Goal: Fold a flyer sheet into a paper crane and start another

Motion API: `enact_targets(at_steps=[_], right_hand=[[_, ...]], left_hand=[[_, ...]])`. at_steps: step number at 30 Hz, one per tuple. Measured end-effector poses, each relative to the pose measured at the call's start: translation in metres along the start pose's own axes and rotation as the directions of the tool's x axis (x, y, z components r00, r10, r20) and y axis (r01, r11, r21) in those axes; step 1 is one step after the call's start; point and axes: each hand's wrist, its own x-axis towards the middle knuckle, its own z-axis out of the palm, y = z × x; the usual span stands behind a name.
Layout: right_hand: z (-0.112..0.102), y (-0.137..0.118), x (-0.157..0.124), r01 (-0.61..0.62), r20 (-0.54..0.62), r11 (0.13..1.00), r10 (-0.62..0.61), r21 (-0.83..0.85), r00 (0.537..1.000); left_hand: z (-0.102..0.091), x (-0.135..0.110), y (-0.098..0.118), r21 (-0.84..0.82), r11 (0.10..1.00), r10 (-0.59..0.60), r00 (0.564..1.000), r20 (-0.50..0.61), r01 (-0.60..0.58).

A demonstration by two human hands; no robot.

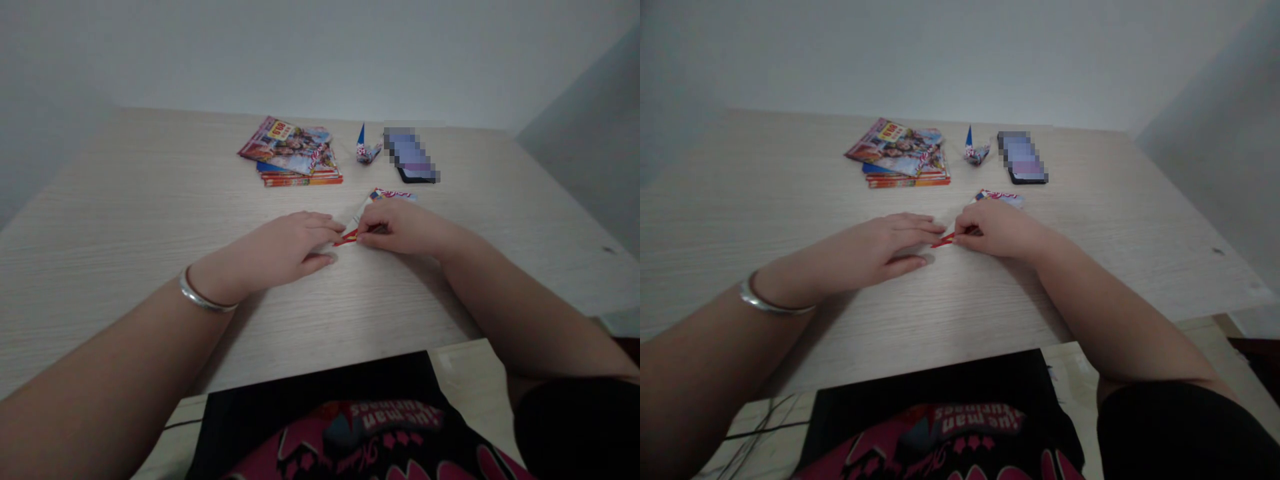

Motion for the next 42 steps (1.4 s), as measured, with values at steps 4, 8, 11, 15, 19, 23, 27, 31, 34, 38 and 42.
enact_targets(at_steps=[4,8,11,15,19,23,27,31,34,38,42], right_hand=[[0.0,0.001,0.0,0.005,0.02,0.999,-0.006,0.041,1.0],[0.0,0.003,-0.003,0.073,-0.027,0.997,-0.072,0.04,0.997],[0.003,0.004,-0.003,0.115,-0.092,0.993,-0.116,-0.018,0.989],[0.006,0.004,-0.003,0.116,-0.105,0.99,-0.123,-0.076,0.987],[0.006,0.003,-0.004,0.143,-0.111,0.984,-0.155,-0.106,0.982],[0.008,-0.001,0.0,0.111,-0.161,0.978,-0.14,-0.175,0.977],[0.016,-0.003,0.007,0.039,-0.229,0.976,-0.089,-0.215,0.969],[0.024,0.001,0.014,0.001,-0.279,0.979,-0.06,-0.205,0.958],[0.027,0.003,0.017,-0.013,-0.279,0.985,-0.036,-0.174,0.96],[0.027,0.003,0.018,-0.045,-0.275,0.984,-0.004,-0.173,0.961],[0.028,0.002,0.018,-0.058,-0.275,0.982,0.006,-0.178,0.961]], left_hand=[[-0.001,0.0,-0.001,-0.025,1.0,0.002,1.0,0.007,-0.002],[0.002,0.002,-0.003,-0.044,0.999,0.018,1.0,-0.005,-0.018],[0.002,0.001,-0.004,-0.072,0.997,0.008,1.0,0.008,-0.008],[-0.005,-0.002,-0.001,-0.01,1.0,-0.021,0.998,0.058,0.022],[-0.011,-0.005,0.003,0.1,0.994,-0.058,0.996,0.063,0.052],[-0.01,-0.004,0.007,0.136,0.99,-0.028,0.999,0.047,0.021],[-0.011,-0.002,0.011,0.111,0.994,0.004,0.999,0.054,-0.01],[-0.014,0.0,0.013,0.119,0.993,-0.011,0.998,0.056,0.005],[-0.015,0.0,0.014,0.124,0.992,-0.027,0.998,0.049,0.021],[-0.016,0.0,0.016,0.131,0.99,-0.057,0.997,0.047,0.05],[-0.016,0.001,0.016,0.13,0.984,-0.123,0.992,0.009,0.121]])
